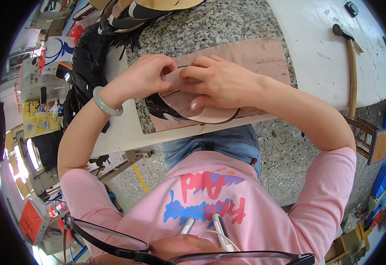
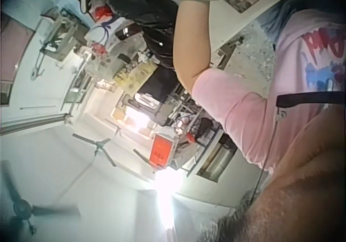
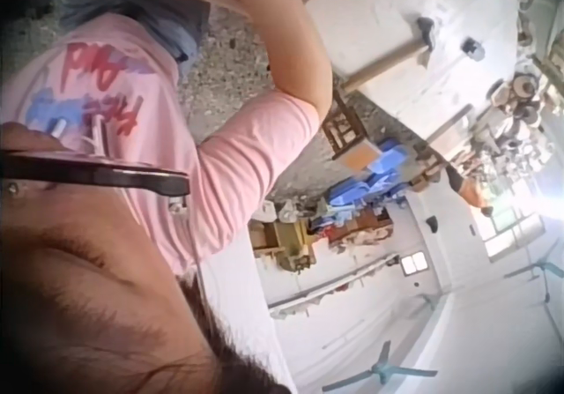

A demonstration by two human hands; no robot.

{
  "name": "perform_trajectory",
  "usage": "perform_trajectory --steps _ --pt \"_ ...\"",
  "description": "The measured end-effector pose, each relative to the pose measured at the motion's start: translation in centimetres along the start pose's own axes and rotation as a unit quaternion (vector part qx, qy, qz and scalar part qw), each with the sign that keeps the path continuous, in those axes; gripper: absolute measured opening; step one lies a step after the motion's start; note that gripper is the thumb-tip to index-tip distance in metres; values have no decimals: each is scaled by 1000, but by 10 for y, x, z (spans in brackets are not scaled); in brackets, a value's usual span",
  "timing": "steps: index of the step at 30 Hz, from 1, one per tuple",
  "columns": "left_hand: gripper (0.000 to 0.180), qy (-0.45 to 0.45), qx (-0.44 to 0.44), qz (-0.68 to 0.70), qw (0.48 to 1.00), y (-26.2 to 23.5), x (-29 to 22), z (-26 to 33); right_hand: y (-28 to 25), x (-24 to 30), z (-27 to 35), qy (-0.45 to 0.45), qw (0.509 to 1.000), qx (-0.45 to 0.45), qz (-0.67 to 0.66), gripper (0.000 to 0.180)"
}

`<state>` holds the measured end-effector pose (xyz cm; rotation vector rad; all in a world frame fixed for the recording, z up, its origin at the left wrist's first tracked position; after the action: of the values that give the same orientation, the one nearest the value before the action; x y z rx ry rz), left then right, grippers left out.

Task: The person fits and presses inner linings onto shoe upper pieces by hand and taps the bonded sections with a hammer.

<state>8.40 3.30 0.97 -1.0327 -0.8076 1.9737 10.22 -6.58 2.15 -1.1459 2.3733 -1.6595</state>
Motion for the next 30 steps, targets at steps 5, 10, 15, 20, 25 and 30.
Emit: perform_trajectory --steps 5,10,15,20,25,30 --pt "26 52 -60 -16 997 0 -5 13 17 1 -17 -12 997 55 -55 37" --pt "25 105 -71 -110 986 0 -18 24 21 8 -16 -63 997 49 -18 41" --pt "29 95 -116 -52 987 -14 -6 16 23 14 -16 -111 993 41 5 41" --pt "25 -125 31 268 955 8 72 13 32 17 -21 -166 984 53 45 42" --pt "46 -73 -91 368 922 11 62 57 31 15 -25 -90 995 32 7 46" --pt "67 -2 -274 141 952 21 21 106 42 16 -46 -48 984 152 82 34"
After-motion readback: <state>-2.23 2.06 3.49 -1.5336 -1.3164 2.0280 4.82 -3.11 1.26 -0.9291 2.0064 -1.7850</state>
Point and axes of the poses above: each hand's wrist, its own z-axis away from the middle knuckle, its own y-axis out of the palm, x = y × z, the point moved 10 cm from there along -z, towards the middle knuckle, and after that the axes turned 8 degrees about -y, right-handed, at the moved point
